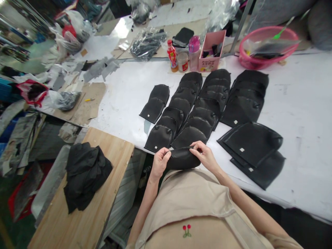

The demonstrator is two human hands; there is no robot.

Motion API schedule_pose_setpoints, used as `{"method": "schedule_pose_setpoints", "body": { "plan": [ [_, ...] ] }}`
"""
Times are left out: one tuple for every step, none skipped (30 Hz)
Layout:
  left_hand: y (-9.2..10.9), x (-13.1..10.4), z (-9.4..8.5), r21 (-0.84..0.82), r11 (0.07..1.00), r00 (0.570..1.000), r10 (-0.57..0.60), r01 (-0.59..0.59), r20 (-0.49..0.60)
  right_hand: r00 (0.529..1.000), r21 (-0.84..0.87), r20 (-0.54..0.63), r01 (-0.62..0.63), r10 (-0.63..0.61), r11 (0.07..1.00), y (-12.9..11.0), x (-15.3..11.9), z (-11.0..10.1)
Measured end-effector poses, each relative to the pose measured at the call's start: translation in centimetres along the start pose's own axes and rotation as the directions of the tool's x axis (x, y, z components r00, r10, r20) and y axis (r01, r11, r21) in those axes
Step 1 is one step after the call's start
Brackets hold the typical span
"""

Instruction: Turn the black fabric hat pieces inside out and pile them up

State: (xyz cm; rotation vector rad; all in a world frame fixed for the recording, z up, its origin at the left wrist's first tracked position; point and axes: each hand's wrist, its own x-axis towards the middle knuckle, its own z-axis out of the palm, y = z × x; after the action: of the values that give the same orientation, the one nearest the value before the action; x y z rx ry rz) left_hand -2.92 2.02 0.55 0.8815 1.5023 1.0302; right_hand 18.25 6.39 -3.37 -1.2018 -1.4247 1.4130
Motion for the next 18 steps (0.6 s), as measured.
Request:
{"method": "schedule_pose_setpoints", "body": {
  "plan": [
    [-0.1, 0.0, -0.1, 0.004, 1.0, 1.0, 0.005, -0.005, -0.004, 1.0, -0.011, 0.001, 0.006, -0.006, 1.0, 0.1, 0.0, 0.0],
    [-0.1, 0.0, -0.2, 0.005, 1.0, 1.0, 0.007, -0.007, -0.007, 1.0, -0.019, 0.005, 0.01, -0.01, 1.0, 0.1, 0.1, -0.1],
    [-0.2, 0.0, -0.4, 0.002, 1.0, 1.0, 0.006, -0.006, -0.01, 1.0, -0.024, 0.016, 0.01, -0.009, 1.0, 0.2, 0.1, -0.1],
    [-0.3, 0.0, -0.5, -0.005, 1.0, 1.0, 0.002, -0.002, -0.011, 0.999, -0.025, 0.031, 0.008, -0.008, 1.0, 0.1, 0.1, -0.2],
    [-0.3, 0.0, -0.6, -0.012, 1.0, 1.0, -0.001, 0.001, -0.012, 0.999, -0.023, 0.047, 0.006, -0.005, 1.0, 0.1, 0.2, -0.3],
    [-0.4, 0.0, -0.7, -0.015, 1.0, 1.0, -0.003, 0.003, -0.014, 0.998, -0.02, 0.062, 0.003, -0.002, 1.0, 0.0, 0.2, -0.3],
    [-0.4, 0.0, -0.8, -0.012, 1.0, 1.0, -0.005, 0.005, -0.017, 0.997, -0.015, 0.075, -0.002, 0.003, 1.0, -0.1, 0.2, -0.3],
    [-0.5, 0.0, -0.9, -0.006, 1.0, 1.0, -0.008, 0.008, -0.02, 0.996, -0.009, 0.086, -0.009, 0.01, 1.0, -0.2, 0.2, -0.3],
    [-0.5, -0.1, -1.0, -0.001, 1.0, 1.0, -0.013, 0.013, -0.021, 0.995, -0.003, 0.093, -0.019, 0.019, 1.0, -0.4, 0.2, -0.3],
    [-0.6, -0.1, -1.1, 0.003, 1.0, 1.0, -0.015, 0.016, -0.022, 0.995, 0.004, 0.094, -0.03, 0.029, 1.0, -0.4, 0.3, -0.2],
    [-0.6, -0.1, -1.1, 0.005, 1.0, 1.0, -0.014, 0.014, -0.024, 0.995, 0.009, 0.09, -0.042, 0.041, 0.999, -0.5, 0.3, -0.2],
    [-0.7, -0.1, -1.2, 0.004, 1.0, 1.0, -0.012, 0.012, -0.024, 0.995, 0.011, 0.081, -0.053, 0.052, 0.999, -0.5, 0.3, -0.1],
    [-0.8, -0.1, -1.2, 0.003, 1.0, 1.0, -0.009, 0.009, -0.022, 0.996, 0.008, 0.071, -0.061, 0.06, 0.998, -0.5, 0.3, 0.0],
    [-0.9, -0.1, -1.3, 0.003, 1.0, 1.0, -0.004, 0.004, -0.02, 0.996, 0.0, 0.06, -0.065, 0.065, 0.998, -0.5, 0.2, 0.1],
    [-1.0, -0.1, -1.4, 0.004, 1.0, 1.0, 0.003, -0.003, -0.015, 0.996, -0.009, 0.051, -0.067, 0.068, 0.998, -0.4, 0.2, 0.2],
    [-1.1, -0.2, -1.5, 0.005, 1.0, 1.0, 0.01, -0.01, -0.006, 0.997, -0.019, 0.042, -0.067, 0.068, 0.998, -0.5, 0.2, 0.3],
    [-1.1, -0.2, -1.6, 0.008, 1.0, 1.0, 0.017, -0.017, 0.009, 0.997, -0.029, 0.039, -0.064, 0.066, 0.997, -0.5, 0.2, 0.3],
    [-1.0, -0.3, -1.8, 0.016, 1.0, 0.999, 0.026, -0.026, 0.03, 0.997, -0.042, 0.041, -0.059, 0.06, 0.997, -0.6, 0.1, 0.4]
  ]
}}
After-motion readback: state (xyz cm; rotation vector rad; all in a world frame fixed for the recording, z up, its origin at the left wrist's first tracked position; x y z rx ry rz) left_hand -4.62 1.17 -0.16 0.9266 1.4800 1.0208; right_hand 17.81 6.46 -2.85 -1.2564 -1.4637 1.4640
